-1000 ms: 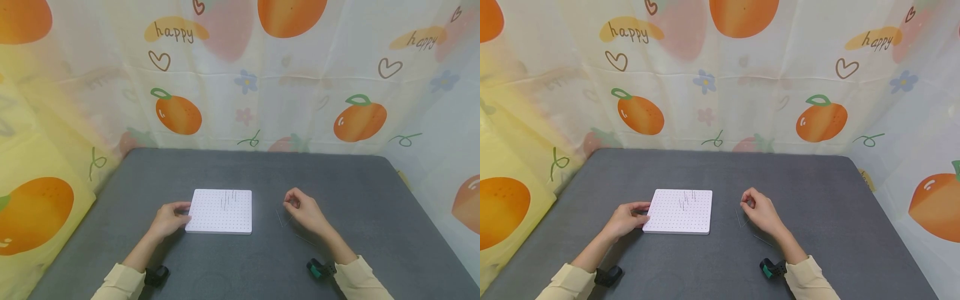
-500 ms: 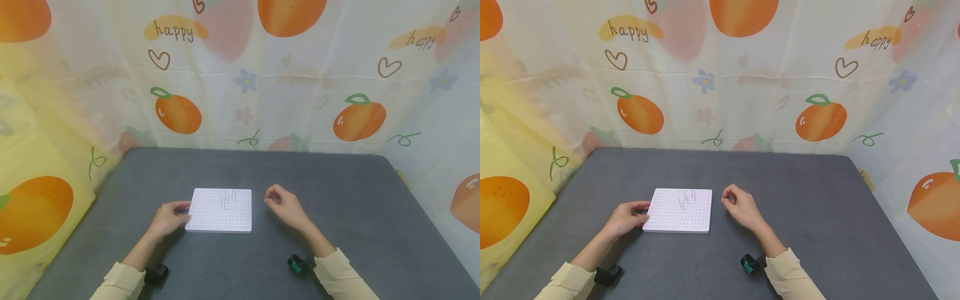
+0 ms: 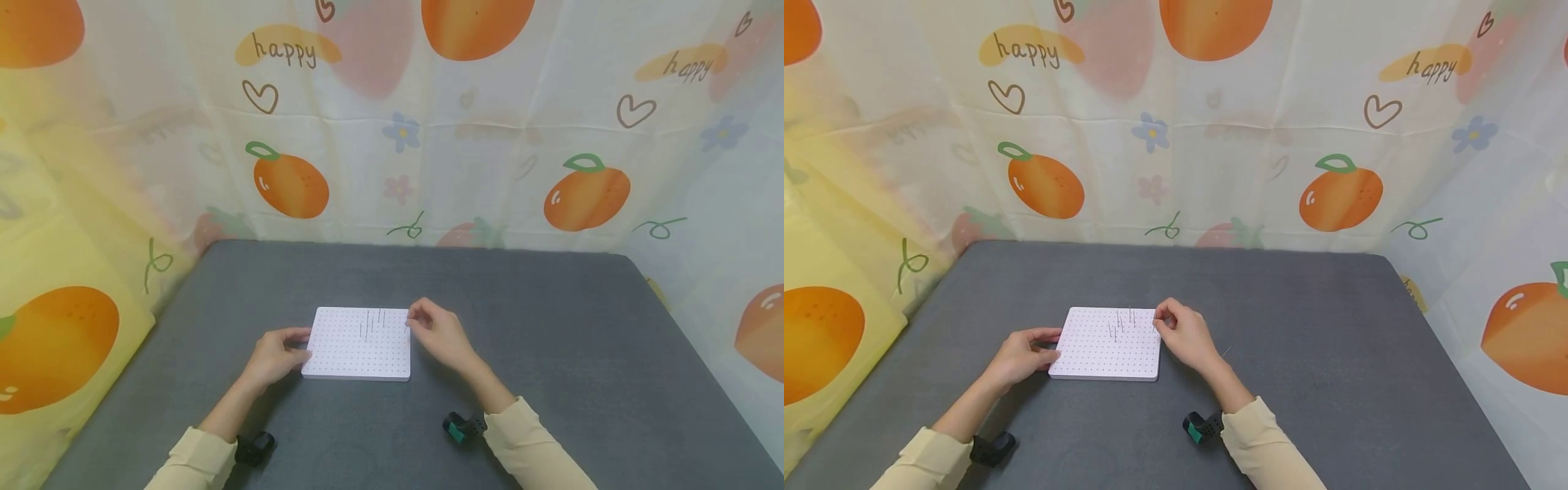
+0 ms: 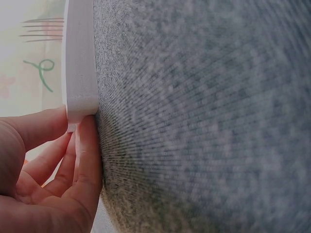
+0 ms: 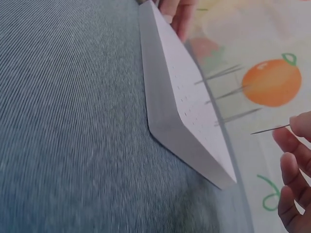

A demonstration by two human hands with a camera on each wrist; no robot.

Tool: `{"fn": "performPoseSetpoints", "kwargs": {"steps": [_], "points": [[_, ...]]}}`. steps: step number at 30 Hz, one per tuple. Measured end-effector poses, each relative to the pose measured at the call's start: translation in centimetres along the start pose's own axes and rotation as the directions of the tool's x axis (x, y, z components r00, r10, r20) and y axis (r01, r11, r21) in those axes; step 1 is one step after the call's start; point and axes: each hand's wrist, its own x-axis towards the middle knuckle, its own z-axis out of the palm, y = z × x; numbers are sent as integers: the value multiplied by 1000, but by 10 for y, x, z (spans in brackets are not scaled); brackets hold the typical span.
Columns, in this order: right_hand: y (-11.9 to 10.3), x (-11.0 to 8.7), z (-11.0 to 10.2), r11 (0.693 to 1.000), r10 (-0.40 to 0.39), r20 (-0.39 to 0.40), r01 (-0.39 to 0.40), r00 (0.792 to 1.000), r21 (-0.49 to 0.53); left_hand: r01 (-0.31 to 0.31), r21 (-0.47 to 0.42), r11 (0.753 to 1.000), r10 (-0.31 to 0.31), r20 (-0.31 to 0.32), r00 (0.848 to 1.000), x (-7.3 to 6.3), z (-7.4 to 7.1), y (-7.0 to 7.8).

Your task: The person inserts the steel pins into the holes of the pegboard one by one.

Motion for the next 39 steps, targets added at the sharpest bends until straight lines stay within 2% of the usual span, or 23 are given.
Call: {"fn": "performPoseSetpoints", "kwargs": {"steps": [13,22,29,39], "points": [[-3,7,25,997,-51,7,52,999,-53,4,20,1000,-3,-8,1000,0,0,0],[-1,10,36,988,-99,5,99,995,-117,-7,1,1000,7,-4,1000,0,0,0],[1,12,42,985,-102,-5,100,995,-139,-7,-5,1000,7,-9,1000,0,1,-1],[1,12,42,987,-87,20,89,996,-133,-6,-1,1000,6,-9,1000,-1,0,-1]]}}
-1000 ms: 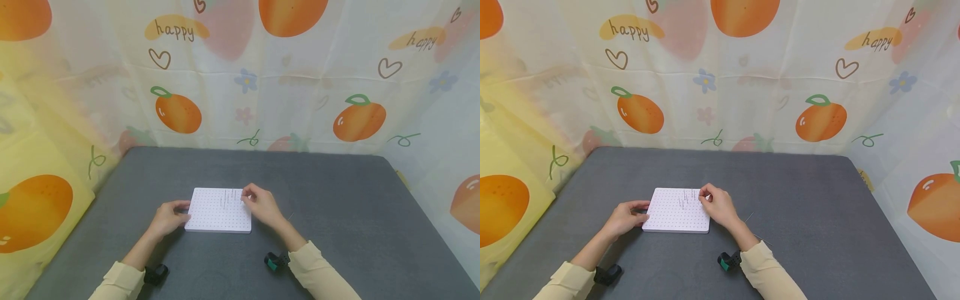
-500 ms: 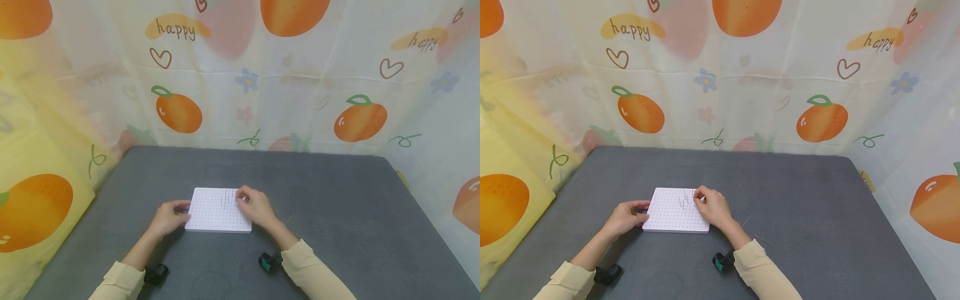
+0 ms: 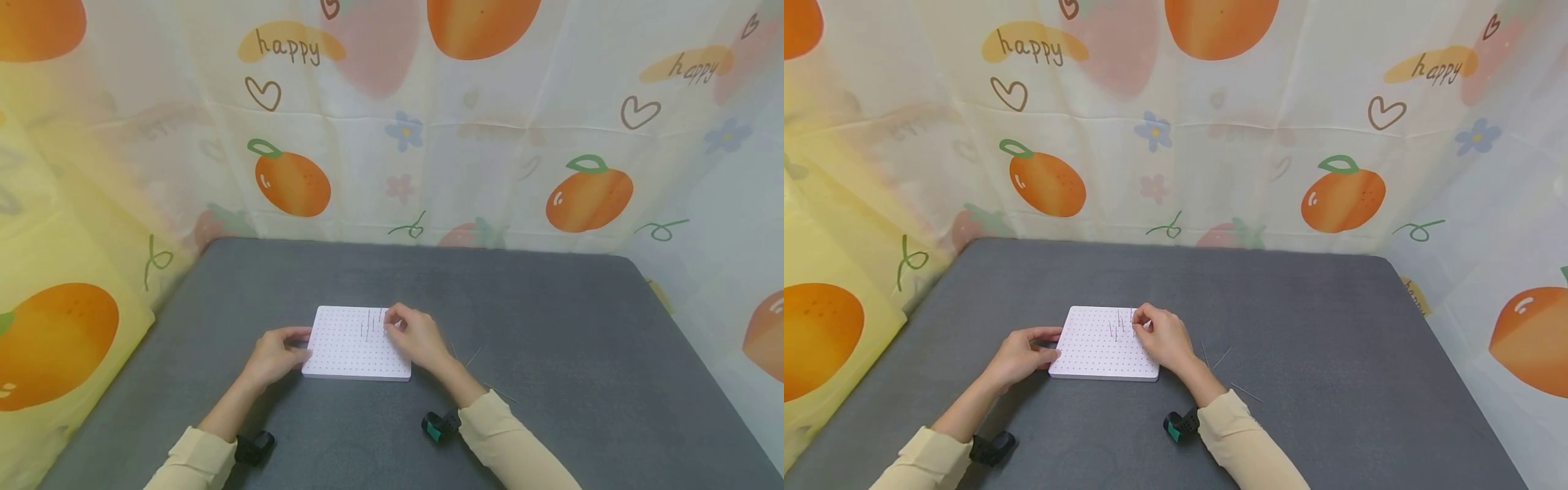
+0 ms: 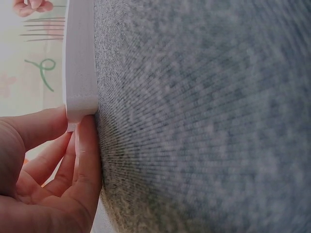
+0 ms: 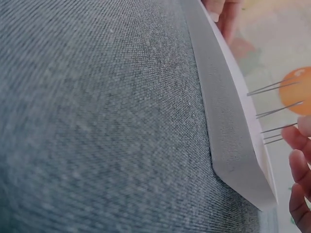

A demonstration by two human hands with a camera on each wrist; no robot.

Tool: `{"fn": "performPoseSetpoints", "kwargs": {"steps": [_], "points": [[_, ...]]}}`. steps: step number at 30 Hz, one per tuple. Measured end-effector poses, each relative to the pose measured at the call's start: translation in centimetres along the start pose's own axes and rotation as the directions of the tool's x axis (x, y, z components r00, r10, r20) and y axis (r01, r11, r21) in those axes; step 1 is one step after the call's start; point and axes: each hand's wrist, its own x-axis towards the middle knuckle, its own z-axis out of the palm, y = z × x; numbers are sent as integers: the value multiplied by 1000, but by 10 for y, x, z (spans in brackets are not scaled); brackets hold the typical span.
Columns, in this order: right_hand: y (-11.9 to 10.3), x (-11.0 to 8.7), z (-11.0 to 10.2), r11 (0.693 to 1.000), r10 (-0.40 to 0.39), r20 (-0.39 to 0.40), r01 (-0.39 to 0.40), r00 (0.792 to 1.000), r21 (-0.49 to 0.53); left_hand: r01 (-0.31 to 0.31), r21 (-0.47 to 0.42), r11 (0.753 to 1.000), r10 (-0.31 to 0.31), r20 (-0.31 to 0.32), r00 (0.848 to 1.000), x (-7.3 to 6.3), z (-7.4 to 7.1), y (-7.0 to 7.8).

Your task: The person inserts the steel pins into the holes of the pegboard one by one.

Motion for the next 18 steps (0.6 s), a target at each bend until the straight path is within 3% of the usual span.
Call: {"fn": "performPoseSetpoints", "kwargs": {"steps": [10,18], "points": [[3,-1,3,1000,-14,36,15,999,-27,26,-1,1000,-26,-1,1000,1,0,-1],[2,-1,4,998,-33,51,35,998,-46,9,-1,1000,-9,1,1000,0,0,0]]}}
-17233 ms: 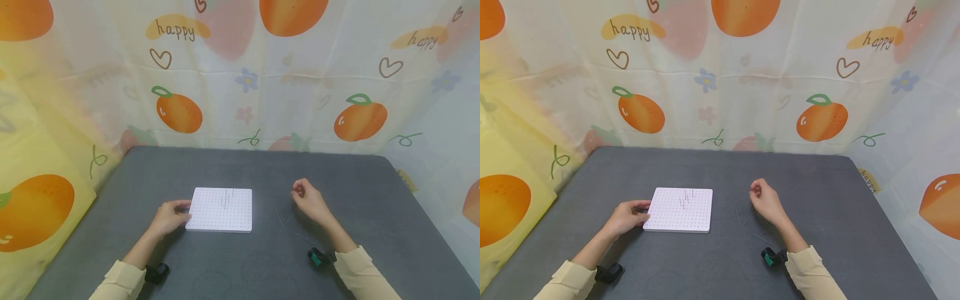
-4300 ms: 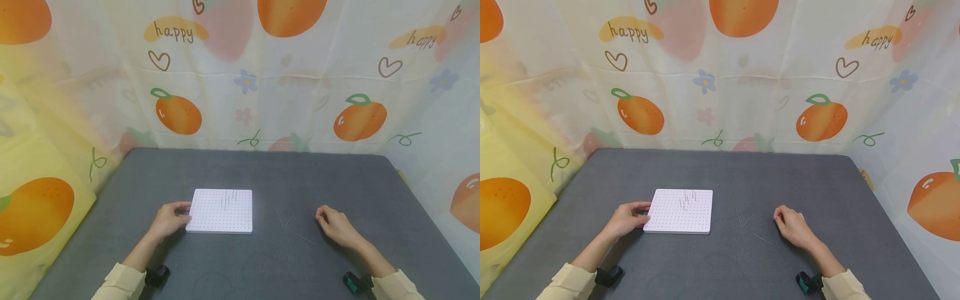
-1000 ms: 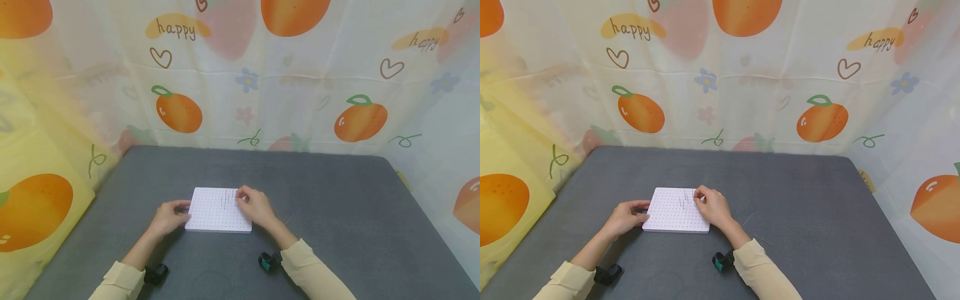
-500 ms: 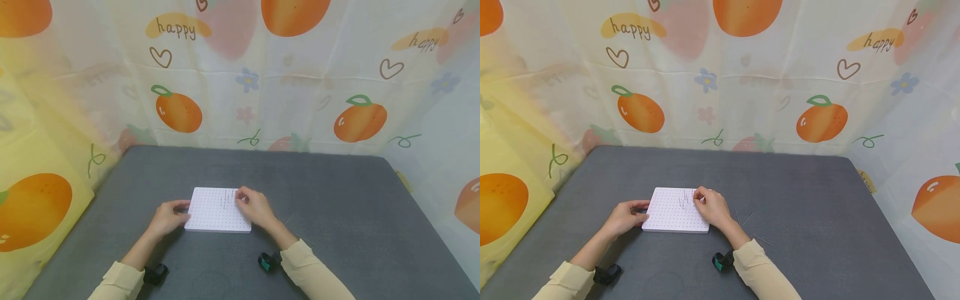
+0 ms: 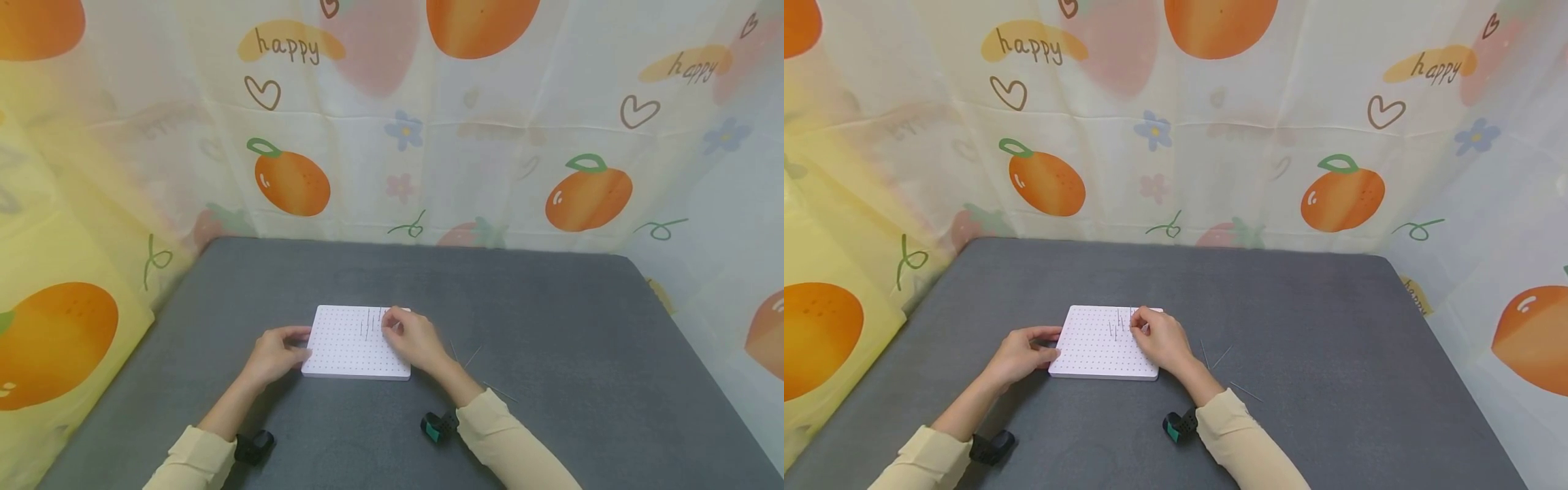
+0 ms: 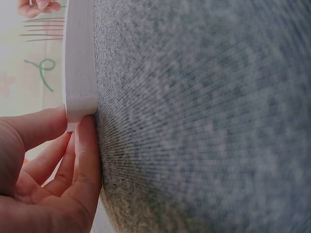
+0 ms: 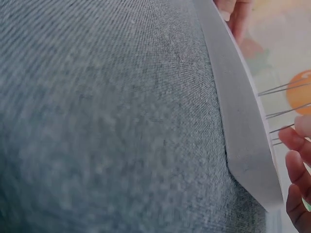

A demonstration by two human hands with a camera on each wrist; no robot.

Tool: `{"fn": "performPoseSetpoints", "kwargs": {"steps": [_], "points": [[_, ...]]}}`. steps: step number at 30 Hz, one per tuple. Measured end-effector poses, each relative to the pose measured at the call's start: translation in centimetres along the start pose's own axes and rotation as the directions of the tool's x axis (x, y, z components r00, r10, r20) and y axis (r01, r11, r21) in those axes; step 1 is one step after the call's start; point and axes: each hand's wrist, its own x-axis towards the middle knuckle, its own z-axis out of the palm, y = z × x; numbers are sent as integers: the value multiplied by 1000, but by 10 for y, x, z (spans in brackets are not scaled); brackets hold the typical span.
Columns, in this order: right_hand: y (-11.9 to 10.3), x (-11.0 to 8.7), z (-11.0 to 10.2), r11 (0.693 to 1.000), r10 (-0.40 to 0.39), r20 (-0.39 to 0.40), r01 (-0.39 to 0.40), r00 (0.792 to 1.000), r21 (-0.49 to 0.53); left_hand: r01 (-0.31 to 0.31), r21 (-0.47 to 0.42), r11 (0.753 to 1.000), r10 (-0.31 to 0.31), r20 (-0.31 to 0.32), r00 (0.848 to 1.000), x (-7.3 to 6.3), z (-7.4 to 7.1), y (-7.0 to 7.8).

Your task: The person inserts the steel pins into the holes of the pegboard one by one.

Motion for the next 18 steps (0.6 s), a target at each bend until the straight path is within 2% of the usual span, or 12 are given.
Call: {"fn": "performPoseSetpoints", "kwargs": {"steps": [10,18], "points": [[3,0,-2,999,33,37,-32,999,-11,0,1,1000,0,2,1000,0,0,-1],[6,-5,-18,1000,20,41,-20,999,15,-2,-1,1000,2,0,1000,-1,0,0]]}}
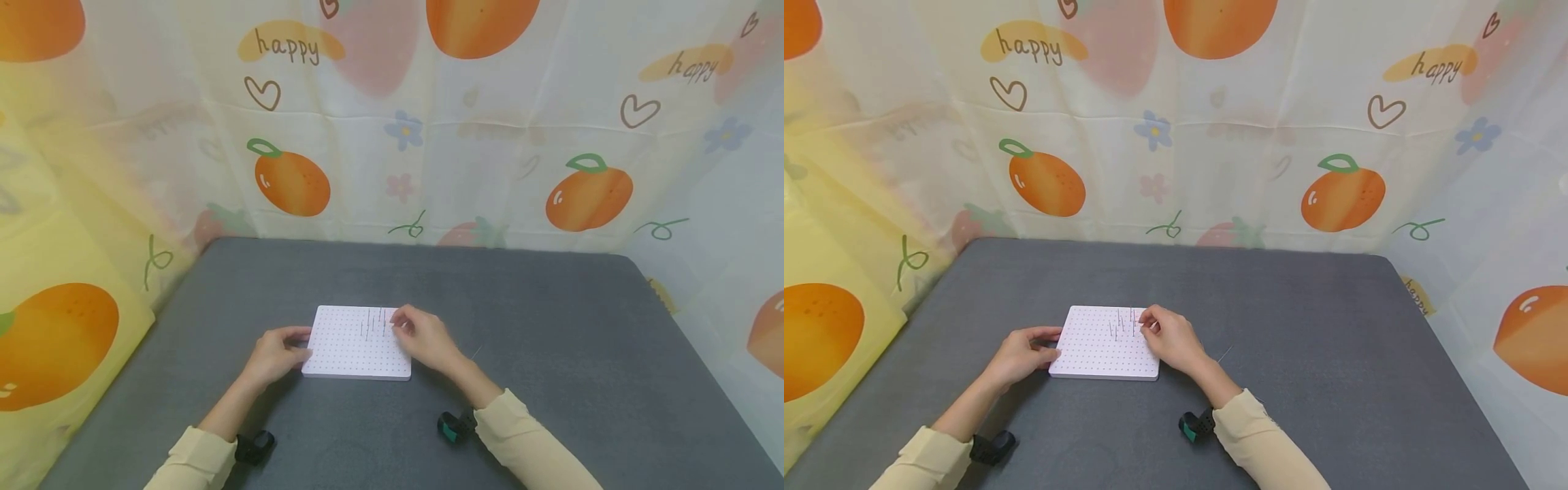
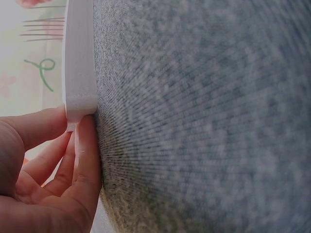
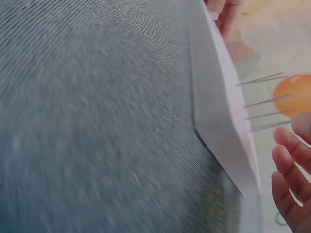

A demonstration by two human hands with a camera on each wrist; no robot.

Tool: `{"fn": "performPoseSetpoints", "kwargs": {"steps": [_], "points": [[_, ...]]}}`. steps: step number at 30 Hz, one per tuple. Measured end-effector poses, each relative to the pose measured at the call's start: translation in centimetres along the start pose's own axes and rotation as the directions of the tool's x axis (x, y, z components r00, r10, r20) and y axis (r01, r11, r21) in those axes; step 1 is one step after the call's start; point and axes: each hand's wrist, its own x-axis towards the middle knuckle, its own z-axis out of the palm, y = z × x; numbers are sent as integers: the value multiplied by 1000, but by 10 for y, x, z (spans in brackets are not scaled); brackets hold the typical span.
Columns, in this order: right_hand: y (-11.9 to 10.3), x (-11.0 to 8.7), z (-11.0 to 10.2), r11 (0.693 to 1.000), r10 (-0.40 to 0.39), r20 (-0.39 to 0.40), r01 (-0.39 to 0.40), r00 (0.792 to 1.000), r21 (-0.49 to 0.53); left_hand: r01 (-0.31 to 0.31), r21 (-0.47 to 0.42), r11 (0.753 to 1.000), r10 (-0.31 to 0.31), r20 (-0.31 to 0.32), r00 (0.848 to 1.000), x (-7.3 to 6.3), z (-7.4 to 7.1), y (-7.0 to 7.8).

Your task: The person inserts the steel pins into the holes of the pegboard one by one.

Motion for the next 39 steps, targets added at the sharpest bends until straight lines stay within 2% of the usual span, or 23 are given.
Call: {"fn": "performPoseSetpoints", "kwargs": {"steps": [11,19,29,39], "points": [[6,-10,-33,996,-85,-27,85,996,-33,3,11,1000,-3,-2,1000,-1,0,1],[18,-25,-52,992,-126,-15,126,992,10,5,0,1000,-5,3,1000,-1,1,0],[35,-53,-74,992,-103,-18,104,995,70,-18,24,1000,19,-18,1000,0,2,-2],[55,-88,-83,996,-67,-57,71,996,61,-8,34,999,9,-17,1000,1,2,-1]]}}
